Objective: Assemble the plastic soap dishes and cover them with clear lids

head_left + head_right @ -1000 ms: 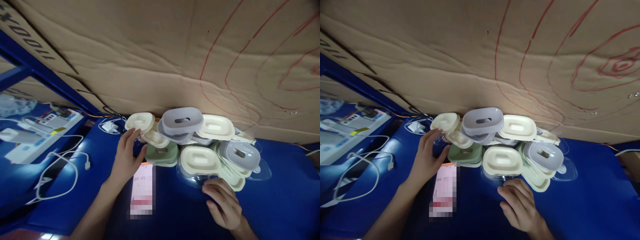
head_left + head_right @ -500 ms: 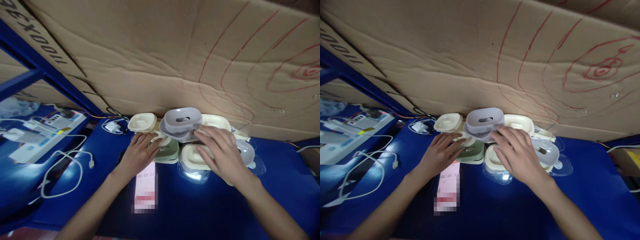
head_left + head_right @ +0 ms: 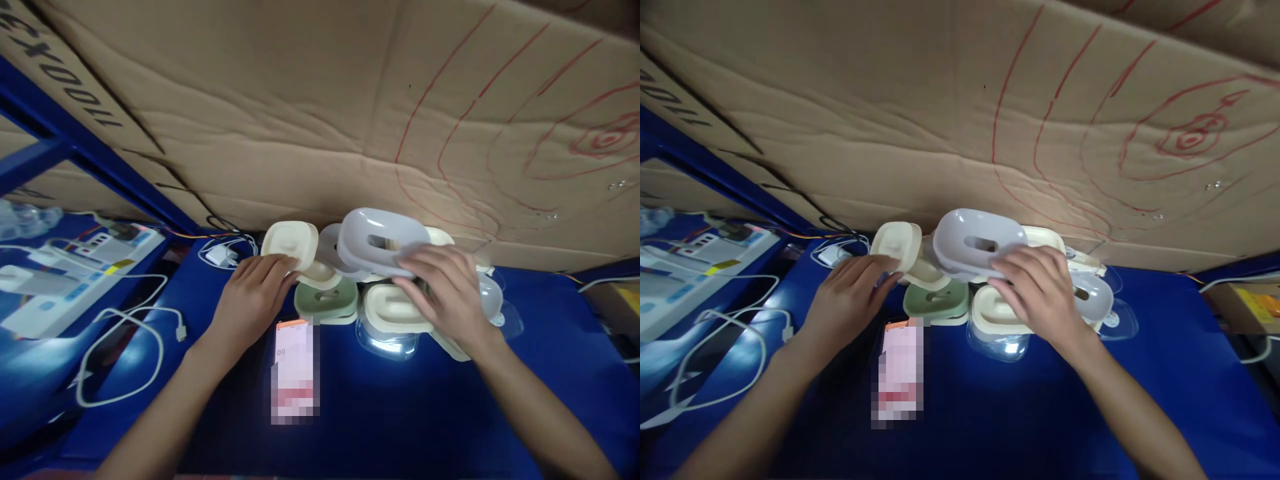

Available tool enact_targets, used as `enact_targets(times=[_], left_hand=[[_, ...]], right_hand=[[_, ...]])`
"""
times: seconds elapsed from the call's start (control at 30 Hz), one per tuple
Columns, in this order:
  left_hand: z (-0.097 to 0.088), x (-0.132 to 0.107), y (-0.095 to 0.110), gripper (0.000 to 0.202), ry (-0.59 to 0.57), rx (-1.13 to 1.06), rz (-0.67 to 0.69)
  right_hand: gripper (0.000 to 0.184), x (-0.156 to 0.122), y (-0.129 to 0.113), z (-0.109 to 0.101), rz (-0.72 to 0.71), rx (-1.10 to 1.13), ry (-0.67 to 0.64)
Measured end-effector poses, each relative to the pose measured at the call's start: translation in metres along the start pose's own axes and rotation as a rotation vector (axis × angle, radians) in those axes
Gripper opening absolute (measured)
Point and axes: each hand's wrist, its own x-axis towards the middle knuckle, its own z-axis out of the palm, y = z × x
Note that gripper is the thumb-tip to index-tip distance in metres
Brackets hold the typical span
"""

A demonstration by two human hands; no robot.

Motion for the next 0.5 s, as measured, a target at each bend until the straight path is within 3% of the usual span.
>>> enact_targets(times=[0.13,0.23,0.3,0.4,0.5], left_hand=[[-0.025,-0.04,0.072,0.035,0.025,-0.253,0.201],[-0.015,-0.077,0.141,0.033,-0.048,-0.357,0.42],[0.001,-0.095,0.177,0.031,-0.164,-0.329,0.466],[0.023,-0.111,0.209,0.034,-0.263,-0.331,0.498],[0.033,-0.116,0.216,0.034,-0.268,-0.35,0.436]], right_hand=[[0.04,-0.069,-0.045,-0.041,0.18,0.1,0.105],[0.038,-0.131,-0.082,-0.053,0.39,0.148,0.233],[0.033,-0.167,-0.105,-0.052,0.578,0.161,0.284],[0.024,-0.205,-0.134,-0.046,0.78,0.153,0.226],[0.02,-0.225,-0.15,-0.041,0.767,0.15,0.114]])
